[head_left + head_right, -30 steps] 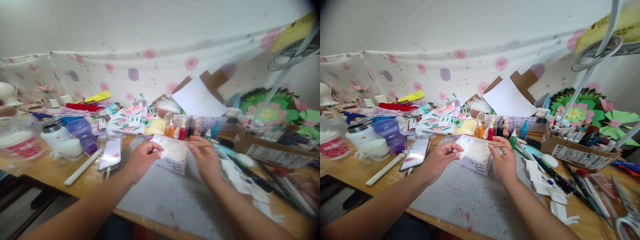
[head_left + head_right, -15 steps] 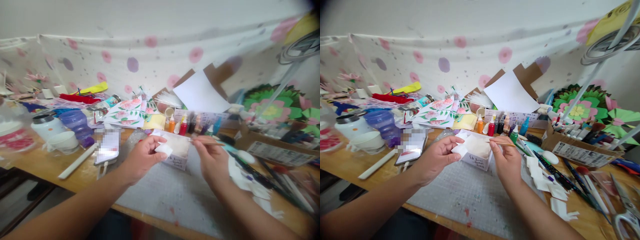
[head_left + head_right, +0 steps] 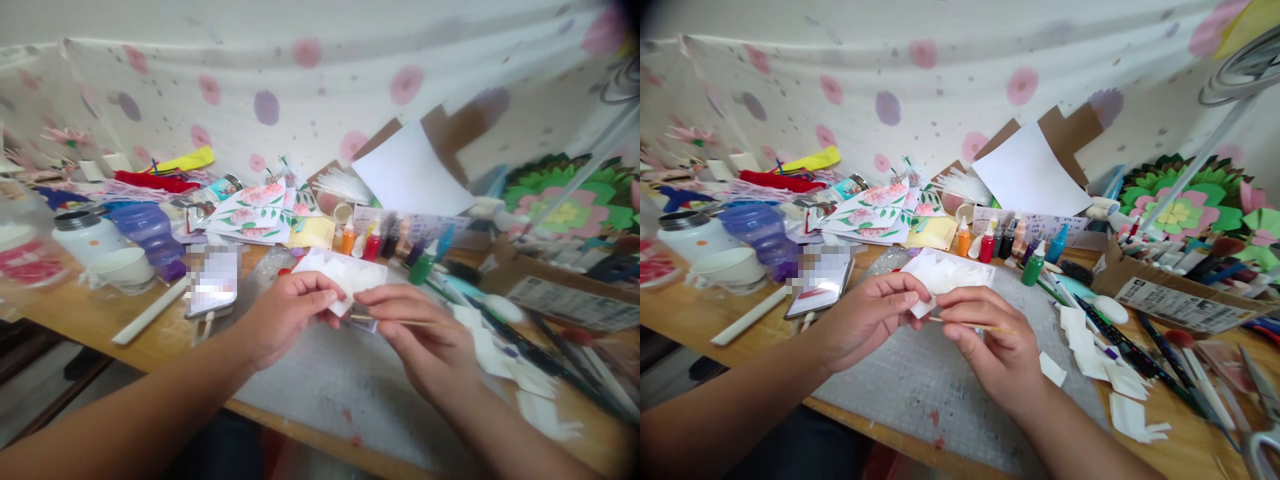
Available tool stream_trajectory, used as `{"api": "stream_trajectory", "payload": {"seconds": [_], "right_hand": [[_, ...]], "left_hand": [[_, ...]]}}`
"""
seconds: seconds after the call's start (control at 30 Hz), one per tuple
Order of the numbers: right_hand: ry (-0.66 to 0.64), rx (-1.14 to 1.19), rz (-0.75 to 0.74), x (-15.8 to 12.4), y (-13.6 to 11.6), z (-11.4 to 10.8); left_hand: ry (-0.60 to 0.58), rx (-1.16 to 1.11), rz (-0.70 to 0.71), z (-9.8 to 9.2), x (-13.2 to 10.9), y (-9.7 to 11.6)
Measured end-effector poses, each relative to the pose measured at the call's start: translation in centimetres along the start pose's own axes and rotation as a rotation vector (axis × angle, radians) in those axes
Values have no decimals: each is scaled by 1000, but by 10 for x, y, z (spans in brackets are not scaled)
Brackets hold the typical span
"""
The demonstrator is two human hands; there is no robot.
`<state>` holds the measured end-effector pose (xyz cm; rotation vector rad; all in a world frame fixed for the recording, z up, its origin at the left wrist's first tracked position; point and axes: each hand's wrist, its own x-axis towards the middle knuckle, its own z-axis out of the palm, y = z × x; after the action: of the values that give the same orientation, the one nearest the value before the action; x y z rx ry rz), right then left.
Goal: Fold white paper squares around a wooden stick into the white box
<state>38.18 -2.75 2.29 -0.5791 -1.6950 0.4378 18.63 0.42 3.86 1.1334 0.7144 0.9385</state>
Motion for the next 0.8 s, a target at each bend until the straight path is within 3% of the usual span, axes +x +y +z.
{"api": "stream_trajectory", "payload": {"seconds": [0.17, 0.63, 0.8], "right_hand": [[-3, 41, -5, 2, -2, 0], [92, 378, 54, -8, 16, 3], [27, 382, 89, -5, 14, 1]], "left_hand": [[-48, -136, -88, 4, -2, 3], [-61, 374, 53, 2, -5, 2], [-111, 462, 71, 2, -5, 5]]}}
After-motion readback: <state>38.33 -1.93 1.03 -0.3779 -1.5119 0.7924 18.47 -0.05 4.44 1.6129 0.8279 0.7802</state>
